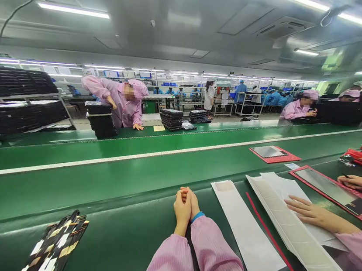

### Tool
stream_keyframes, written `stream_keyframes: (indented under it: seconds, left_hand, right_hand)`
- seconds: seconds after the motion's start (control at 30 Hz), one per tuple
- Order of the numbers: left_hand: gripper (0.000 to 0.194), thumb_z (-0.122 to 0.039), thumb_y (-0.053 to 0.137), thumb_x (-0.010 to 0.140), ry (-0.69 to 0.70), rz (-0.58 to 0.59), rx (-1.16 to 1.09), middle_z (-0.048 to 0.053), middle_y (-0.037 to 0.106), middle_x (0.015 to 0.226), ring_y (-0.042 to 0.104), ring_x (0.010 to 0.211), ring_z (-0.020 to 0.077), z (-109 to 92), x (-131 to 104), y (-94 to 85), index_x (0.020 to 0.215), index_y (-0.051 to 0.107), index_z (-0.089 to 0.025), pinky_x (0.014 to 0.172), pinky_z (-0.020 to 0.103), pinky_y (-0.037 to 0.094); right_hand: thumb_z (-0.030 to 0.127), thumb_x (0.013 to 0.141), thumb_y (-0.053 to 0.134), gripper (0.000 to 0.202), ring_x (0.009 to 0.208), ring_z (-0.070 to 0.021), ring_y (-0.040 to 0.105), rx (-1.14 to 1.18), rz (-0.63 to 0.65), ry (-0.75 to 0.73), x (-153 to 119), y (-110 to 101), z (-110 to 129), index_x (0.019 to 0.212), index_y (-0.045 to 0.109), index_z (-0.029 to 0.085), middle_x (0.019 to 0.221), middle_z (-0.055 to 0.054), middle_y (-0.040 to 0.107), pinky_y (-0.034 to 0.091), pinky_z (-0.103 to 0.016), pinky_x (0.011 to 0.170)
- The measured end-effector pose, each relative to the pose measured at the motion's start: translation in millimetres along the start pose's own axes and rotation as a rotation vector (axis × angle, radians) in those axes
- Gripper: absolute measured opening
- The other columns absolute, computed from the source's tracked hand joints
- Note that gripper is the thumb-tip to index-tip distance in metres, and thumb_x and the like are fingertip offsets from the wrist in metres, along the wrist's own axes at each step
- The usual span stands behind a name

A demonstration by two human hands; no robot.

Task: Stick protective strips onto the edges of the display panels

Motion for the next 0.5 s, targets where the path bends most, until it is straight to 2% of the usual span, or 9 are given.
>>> stream_keyframes:
  seconds: [0.17, 0.33, 0.43, 0.5]
  left_hand:
    - [0.017, -0.035, 0.049, 0.073, -0.008, 0.004, -0.030, 0.002, 0.062, 0.072, 0.058, 0.064, 0.0157, -1, -1, 0.0, 0.079, 0.054, -0.021, 0.061, 0.027, 0.042]
    - [0.016, -0.035, 0.054, 0.070, -0.017, 0.034, -0.160, 0.002, 0.060, 0.071, 0.056, 0.065, 0.0149, 5, 2, 1.4, 0.077, 0.054, -0.021, 0.063, 0.026, 0.041]
    - [0.017, -0.034, 0.058, 0.068, -0.070, 0.132, -0.379, 0.000, 0.058, 0.067, 0.053, 0.062, 0.0120, 15, 8, 9.0, 0.074, 0.054, -0.019, 0.061, 0.023, 0.040]
    - [0.019, -0.036, 0.056, 0.069, -0.110, 0.203, -0.474, -0.002, 0.052, 0.059, 0.049, 0.053, 0.0090, 21, 13, 13.2, 0.066, 0.053, -0.017, 0.054, 0.021, 0.038]
  right_hand:
    - [0.031, 0.083, 0.046, 0.019, 0.095, -0.0155, 0.051, 0.027, -0.016, 0.020, 4, -5, -6, 0.100, 0.053, 0.028, 0.111, -0.004, 0.051, 0.045, -0.031, 0.076]
    - [0.031, 0.083, 0.046, 0.028, 0.091, -0.0167, 0.053, 0.065, -0.035, 0.053, 14, -8, -19, 0.107, 0.049, 0.018, 0.110, -0.006, 0.051, 0.045, -0.036, 0.077]
    - [0.031, 0.083, 0.047, 0.029, 0.092, -0.0170, 0.053, 0.089, -0.059, 0.071, 24, -9, -29, 0.109, 0.048, 0.017, 0.110, -0.006, 0.051, 0.045, -0.037, 0.077]
    - [0.032, 0.083, 0.046, 0.029, 0.087, -0.0161, 0.054, 0.105, -0.078, 0.075, 29, -10, -34, 0.107, 0.049, 0.015, 0.106, -0.006, 0.053, 0.046, -0.036, 0.073]
Point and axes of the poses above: each hand's wrist, its own x-axis towards the middle knuckle, its own y-axis out of the palm, z = x × y, the point moved 8 cm from there along x, towards the middle knuckle
